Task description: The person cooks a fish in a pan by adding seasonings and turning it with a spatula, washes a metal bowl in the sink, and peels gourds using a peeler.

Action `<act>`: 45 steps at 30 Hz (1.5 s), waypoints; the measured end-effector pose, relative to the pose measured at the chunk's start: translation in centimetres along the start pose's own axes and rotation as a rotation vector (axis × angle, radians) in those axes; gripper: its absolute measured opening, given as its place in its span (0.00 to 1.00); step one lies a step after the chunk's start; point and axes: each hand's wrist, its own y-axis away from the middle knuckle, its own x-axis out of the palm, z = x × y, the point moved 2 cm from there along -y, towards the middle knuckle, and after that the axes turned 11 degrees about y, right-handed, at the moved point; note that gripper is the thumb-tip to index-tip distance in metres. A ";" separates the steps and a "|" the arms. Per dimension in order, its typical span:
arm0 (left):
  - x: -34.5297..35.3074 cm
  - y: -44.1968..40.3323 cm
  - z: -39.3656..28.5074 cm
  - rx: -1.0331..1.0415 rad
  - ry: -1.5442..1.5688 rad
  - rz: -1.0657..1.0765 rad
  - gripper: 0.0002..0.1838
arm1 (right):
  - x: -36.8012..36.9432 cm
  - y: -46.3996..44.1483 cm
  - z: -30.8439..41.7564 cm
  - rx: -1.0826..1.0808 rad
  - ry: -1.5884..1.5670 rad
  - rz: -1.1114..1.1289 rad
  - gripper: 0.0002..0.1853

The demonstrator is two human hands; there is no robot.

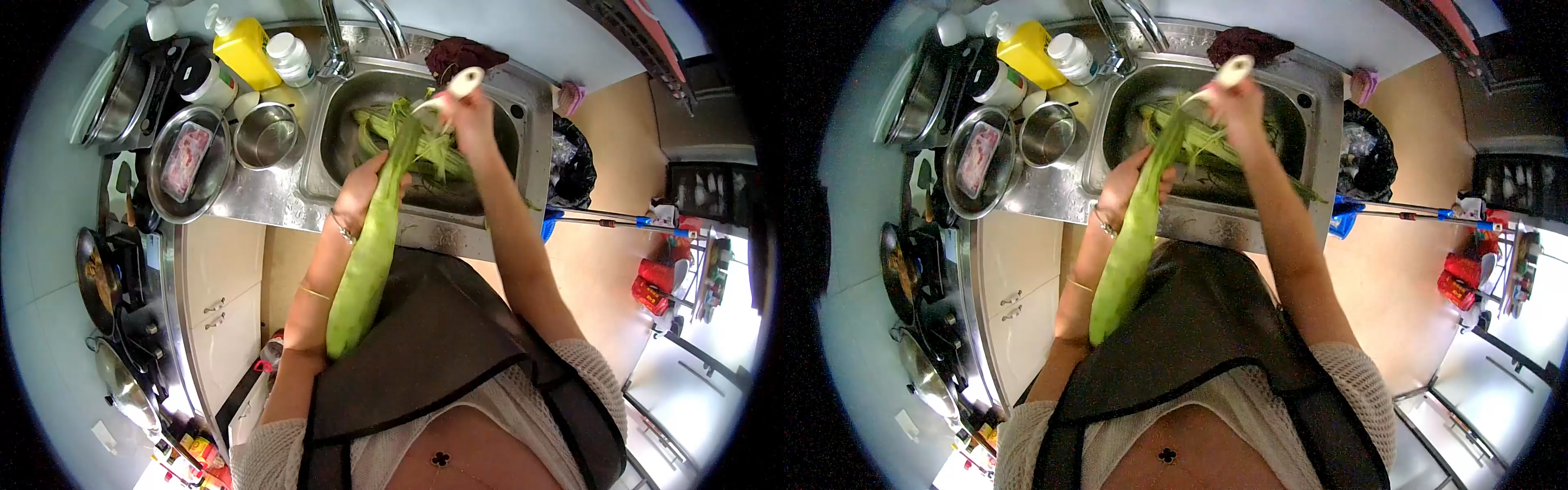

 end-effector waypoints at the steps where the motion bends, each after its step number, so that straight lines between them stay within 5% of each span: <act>1: 0.7 0.2 0.2 0.002 -0.005 0.000 0.17 | -1.5 -2.5 -1.5 0.105 0.154 -0.229 0.08; 3: 2.2 1.0 0.6 0.068 -0.068 -0.150 0.17 | -4.6 -4.7 -3.1 0.123 0.185 -0.481 0.12; 5: 1.7 1.1 0.0 0.054 -0.022 -0.141 0.17 | -6.2 -3.9 -1.4 0.022 0.124 -0.459 0.08; 8: 1.4 0.8 -0.4 0.089 -0.024 -0.084 0.18 | -2.6 3.1 3.7 -0.092 -0.309 0.037 0.06; 10: 1.4 0.8 -0.6 0.069 -0.089 0.014 0.20 | 0.5 8.2 5.0 0.017 -0.499 0.330 0.07; 13: 4.8 1.3 -0.1 0.077 0.278 -0.153 0.20 | 2.7 10.3 5.7 0.042 -0.285 0.523 0.07; 14: 3.4 1.0 -0.2 0.228 0.019 -0.160 0.20 | 2.4 8.7 4.6 -0.004 -0.233 0.458 0.06; 18: 2.4 0.2 0.4 0.116 -0.238 -0.185 0.19 | -0.3 -2.2 -0.2 0.133 -0.098 0.078 0.06; 19: 2.4 -0.2 0.5 0.116 -0.252 -0.173 0.19 | -1.3 -3.6 -1.5 0.214 -0.243 0.126 0.09; 22: 2.5 -0.6 1.1 -0.014 -0.154 -0.149 0.20 | -1.9 -4.7 -2.5 0.250 -0.036 -0.013 0.11; 27: 4.4 -0.4 1.2 -0.027 -0.176 -0.195 0.18 | -2.3 -5.3 -2.3 0.046 -0.010 -0.217 0.11; 29: 6.1 0.1 1.3 0.000 -0.233 -0.178 0.14 | -3.6 -4.0 0.9 -0.192 0.459 -0.514 0.09; 33: 4.8 -0.1 1.6 0.021 -0.125 0.084 0.13 | -9.4 -4.0 1.1 -0.389 0.798 -0.816 0.13; 37: 4.7 -0.6 1.5 0.016 0.019 0.011 0.17 | -7.3 -4.6 -0.9 -0.205 0.238 -0.448 0.16; 40: 6.0 -1.3 1.5 0.001 -0.010 0.157 0.18 | -6.8 -3.2 0.4 -0.068 -0.103 -0.109 0.18; 45: 6.1 -1.8 1.9 -0.025 0.115 0.209 0.20 | -6.4 -1.6 2.0 -0.036 -0.269 -0.012 0.24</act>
